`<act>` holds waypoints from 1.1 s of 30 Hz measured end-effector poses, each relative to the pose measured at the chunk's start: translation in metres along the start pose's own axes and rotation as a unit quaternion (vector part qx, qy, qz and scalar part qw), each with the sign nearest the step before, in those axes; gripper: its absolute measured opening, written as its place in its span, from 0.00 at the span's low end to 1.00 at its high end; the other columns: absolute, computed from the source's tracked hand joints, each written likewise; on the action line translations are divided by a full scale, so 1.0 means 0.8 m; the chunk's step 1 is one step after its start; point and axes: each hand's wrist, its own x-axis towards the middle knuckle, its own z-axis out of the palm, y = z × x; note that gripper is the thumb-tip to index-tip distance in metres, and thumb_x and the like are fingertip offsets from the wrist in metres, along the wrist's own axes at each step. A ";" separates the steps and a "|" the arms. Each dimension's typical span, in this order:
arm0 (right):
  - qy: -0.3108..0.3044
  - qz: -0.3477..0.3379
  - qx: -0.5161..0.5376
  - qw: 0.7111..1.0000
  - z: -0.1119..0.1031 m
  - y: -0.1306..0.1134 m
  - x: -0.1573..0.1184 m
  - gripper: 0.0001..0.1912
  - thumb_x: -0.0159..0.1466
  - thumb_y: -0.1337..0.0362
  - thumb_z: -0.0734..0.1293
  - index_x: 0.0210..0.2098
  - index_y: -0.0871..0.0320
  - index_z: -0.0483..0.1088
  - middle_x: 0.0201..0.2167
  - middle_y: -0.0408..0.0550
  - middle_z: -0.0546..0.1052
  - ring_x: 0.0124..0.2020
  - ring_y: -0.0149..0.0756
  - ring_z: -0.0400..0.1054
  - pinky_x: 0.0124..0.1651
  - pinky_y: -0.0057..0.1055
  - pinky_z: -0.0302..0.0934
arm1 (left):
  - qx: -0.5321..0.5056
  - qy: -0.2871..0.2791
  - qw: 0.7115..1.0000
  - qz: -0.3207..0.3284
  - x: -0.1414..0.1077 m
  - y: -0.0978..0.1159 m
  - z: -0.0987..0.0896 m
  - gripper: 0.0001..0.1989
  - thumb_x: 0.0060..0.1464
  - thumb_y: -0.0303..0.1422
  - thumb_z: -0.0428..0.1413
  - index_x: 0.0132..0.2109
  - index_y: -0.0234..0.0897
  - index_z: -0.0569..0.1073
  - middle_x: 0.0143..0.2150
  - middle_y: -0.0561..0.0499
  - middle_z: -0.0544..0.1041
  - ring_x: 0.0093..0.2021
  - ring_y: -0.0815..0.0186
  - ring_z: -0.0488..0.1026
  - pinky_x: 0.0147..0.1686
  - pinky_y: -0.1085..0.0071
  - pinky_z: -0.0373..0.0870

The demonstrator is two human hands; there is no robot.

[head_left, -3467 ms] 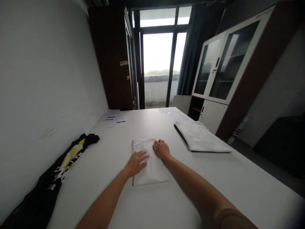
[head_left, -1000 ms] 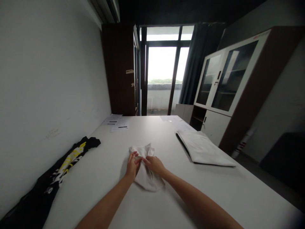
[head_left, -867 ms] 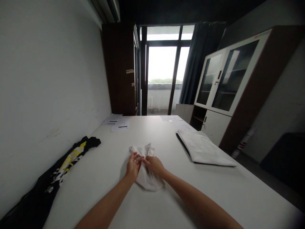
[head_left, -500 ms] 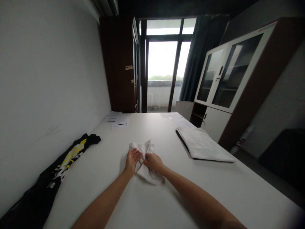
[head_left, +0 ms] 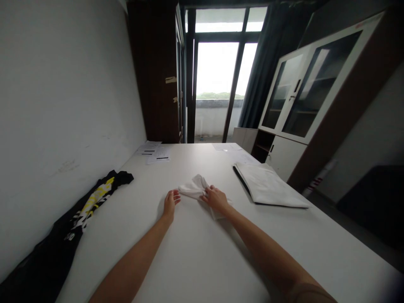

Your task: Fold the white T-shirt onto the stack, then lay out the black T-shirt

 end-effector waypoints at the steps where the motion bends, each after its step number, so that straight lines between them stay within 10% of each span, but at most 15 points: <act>1: 0.000 -0.001 0.004 1.000 0.003 -0.004 -0.001 0.23 0.68 0.45 0.65 0.54 0.54 0.72 0.54 0.59 0.71 0.54 0.50 0.66 0.51 0.36 0.59 | 0.003 -0.003 1.000 0.005 -0.001 -0.001 0.000 0.22 0.57 0.50 0.53 0.43 0.35 0.75 0.43 0.43 0.78 0.38 0.63 0.77 0.40 0.64 0.75; 25: -0.045 -0.039 0.118 0.991 0.012 0.025 0.023 0.17 0.69 0.54 0.64 0.52 0.50 0.79 0.44 0.48 0.82 0.46 0.43 0.75 0.47 0.31 0.62 | 0.107 -0.075 0.990 0.046 0.004 -0.013 -0.008 0.23 0.53 0.52 0.54 0.42 0.35 0.75 0.44 0.45 0.78 0.37 0.63 0.77 0.38 0.65 0.76; 33: 0.000 0.024 0.501 0.865 -0.057 0.135 0.036 0.23 0.62 0.46 0.68 0.42 0.61 0.79 0.35 0.45 0.81 0.37 0.40 0.73 0.40 0.30 0.65 | 0.206 -0.111 0.967 0.102 -0.008 -0.011 -0.003 0.23 0.61 0.50 0.48 0.44 0.36 0.75 0.47 0.43 0.79 0.40 0.60 0.78 0.42 0.61 0.76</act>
